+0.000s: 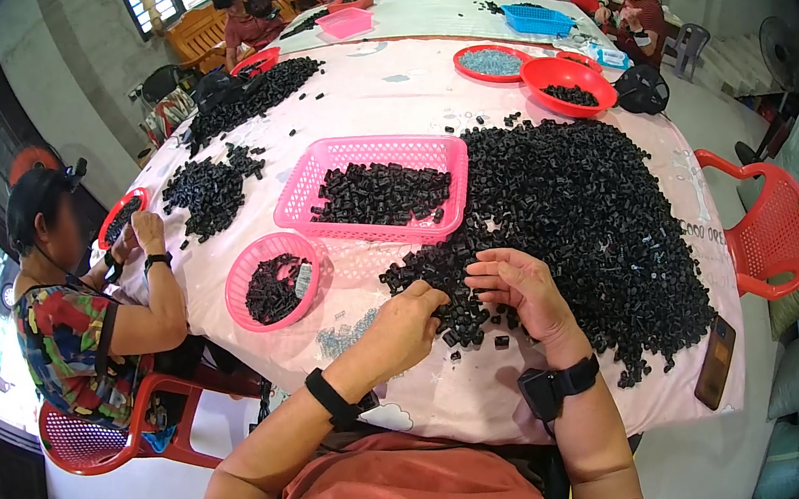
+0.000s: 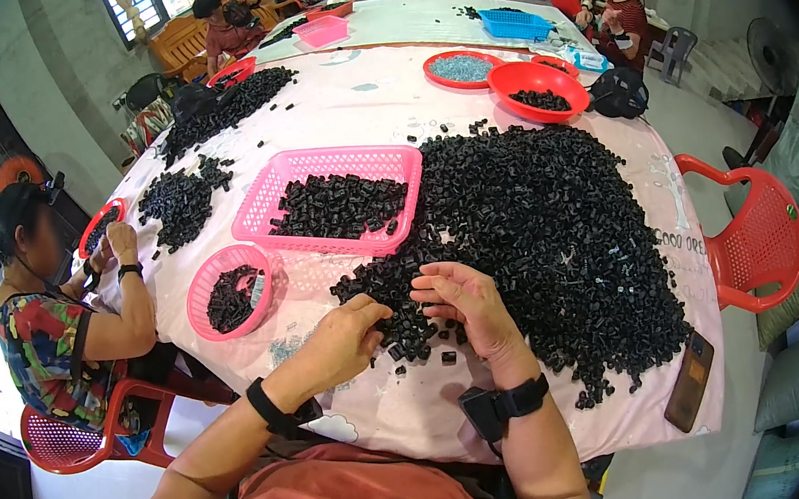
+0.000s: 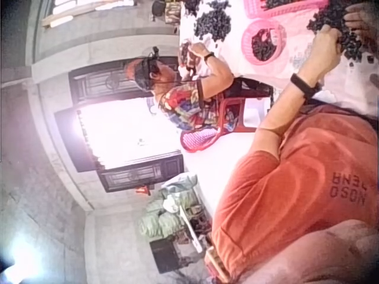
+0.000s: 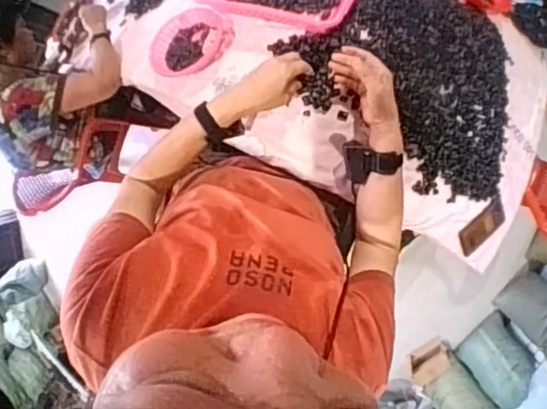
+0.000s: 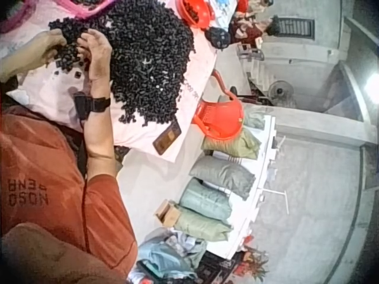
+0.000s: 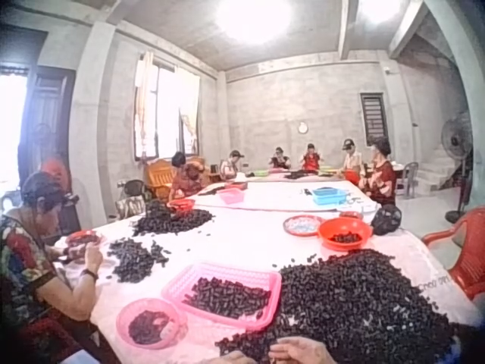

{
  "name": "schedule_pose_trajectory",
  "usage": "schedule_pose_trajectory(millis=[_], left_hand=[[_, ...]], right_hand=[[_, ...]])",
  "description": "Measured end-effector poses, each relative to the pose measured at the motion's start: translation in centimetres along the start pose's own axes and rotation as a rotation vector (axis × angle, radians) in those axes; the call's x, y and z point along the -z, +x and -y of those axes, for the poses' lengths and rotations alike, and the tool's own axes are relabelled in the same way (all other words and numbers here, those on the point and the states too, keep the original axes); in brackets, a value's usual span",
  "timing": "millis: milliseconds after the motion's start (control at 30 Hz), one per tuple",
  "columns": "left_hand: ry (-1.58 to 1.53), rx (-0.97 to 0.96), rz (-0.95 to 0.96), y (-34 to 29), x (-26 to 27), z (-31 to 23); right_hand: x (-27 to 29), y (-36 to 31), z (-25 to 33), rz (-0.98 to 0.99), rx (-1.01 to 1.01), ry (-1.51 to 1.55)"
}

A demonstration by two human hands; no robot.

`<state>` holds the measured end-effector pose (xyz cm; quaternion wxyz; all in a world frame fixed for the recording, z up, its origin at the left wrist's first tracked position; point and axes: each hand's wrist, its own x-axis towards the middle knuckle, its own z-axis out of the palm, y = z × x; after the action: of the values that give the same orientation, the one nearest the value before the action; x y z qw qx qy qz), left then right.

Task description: Sorting small black plastic components on a work table.

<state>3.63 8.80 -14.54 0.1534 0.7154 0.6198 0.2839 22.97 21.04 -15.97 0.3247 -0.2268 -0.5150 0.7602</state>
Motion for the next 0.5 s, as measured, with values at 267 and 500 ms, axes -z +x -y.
schedule_pose_trajectory(millis=[267,500], left_hand=[[0.046,-0.003,0.003,1.1,0.1,-0.8],[0.161,-0.189,-0.064,3.6,-1.7,-1.2]], right_hand=[[0.8,0.2,-0.2,-0.105,0.114,0.095],[0.3,0.0,-0.2,-0.106,0.085,0.136]])
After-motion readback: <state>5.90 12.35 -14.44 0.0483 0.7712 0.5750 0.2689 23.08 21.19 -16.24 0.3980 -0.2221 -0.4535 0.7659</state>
